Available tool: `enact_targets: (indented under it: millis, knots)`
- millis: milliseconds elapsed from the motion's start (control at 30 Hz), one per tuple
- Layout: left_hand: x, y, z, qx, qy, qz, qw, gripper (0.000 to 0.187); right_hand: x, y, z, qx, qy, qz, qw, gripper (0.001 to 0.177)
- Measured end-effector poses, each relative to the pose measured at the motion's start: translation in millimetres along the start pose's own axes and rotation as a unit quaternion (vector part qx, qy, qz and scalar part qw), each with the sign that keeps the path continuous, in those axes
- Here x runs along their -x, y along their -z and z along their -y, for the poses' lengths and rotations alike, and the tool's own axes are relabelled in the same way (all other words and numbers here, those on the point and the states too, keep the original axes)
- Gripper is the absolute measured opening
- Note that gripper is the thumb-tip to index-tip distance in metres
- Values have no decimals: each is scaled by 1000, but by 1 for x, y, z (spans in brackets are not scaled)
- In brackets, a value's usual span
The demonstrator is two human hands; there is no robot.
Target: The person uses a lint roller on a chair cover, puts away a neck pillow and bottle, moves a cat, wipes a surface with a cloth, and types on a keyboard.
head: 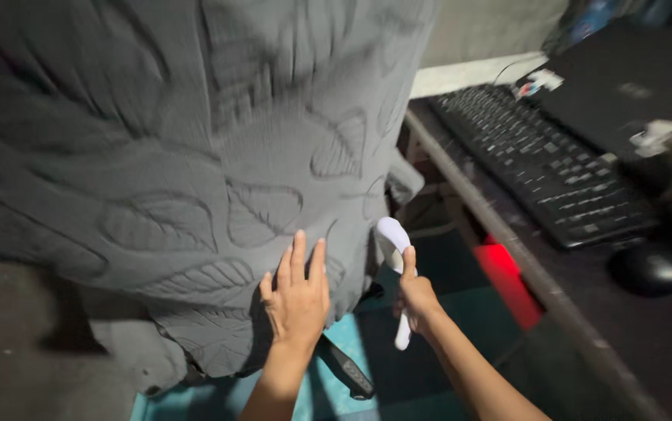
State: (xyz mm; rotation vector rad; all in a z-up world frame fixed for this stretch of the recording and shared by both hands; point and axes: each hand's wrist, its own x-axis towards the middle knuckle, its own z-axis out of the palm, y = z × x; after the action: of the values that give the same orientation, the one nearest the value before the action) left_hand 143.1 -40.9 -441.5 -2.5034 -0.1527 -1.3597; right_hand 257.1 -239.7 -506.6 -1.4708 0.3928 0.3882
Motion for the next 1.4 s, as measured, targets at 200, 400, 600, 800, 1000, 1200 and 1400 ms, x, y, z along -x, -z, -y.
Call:
enact_targets:
  millis: [200,400,600,800,1000,1200,1400]
  knots:
    - [-93,89,7,238,178,145,944,33,127,36,93,-249,-170,335,893,93]
    - [-146,150,-6,394,366,349,768,25,219,104,155,-32,-40,8,999,78]
    - [-170,171,-96,536,352,399,656,22,276,230,154,257,44,-256,931,85]
    - [-174,198,-184,637,336,437,539,24,272,335,98,310,35,-324,893,72]
    - [-184,197,-222,627,328,442,551,23,239,411,57,327,82,-293,895,48]
    - [-221,189,-211,605,351,393,597,24,233,410,103,433,22,-308,847,62]
    - [-293,244,-136,496,345,176,778,37,224,320,239,431,248,-242,833,62]
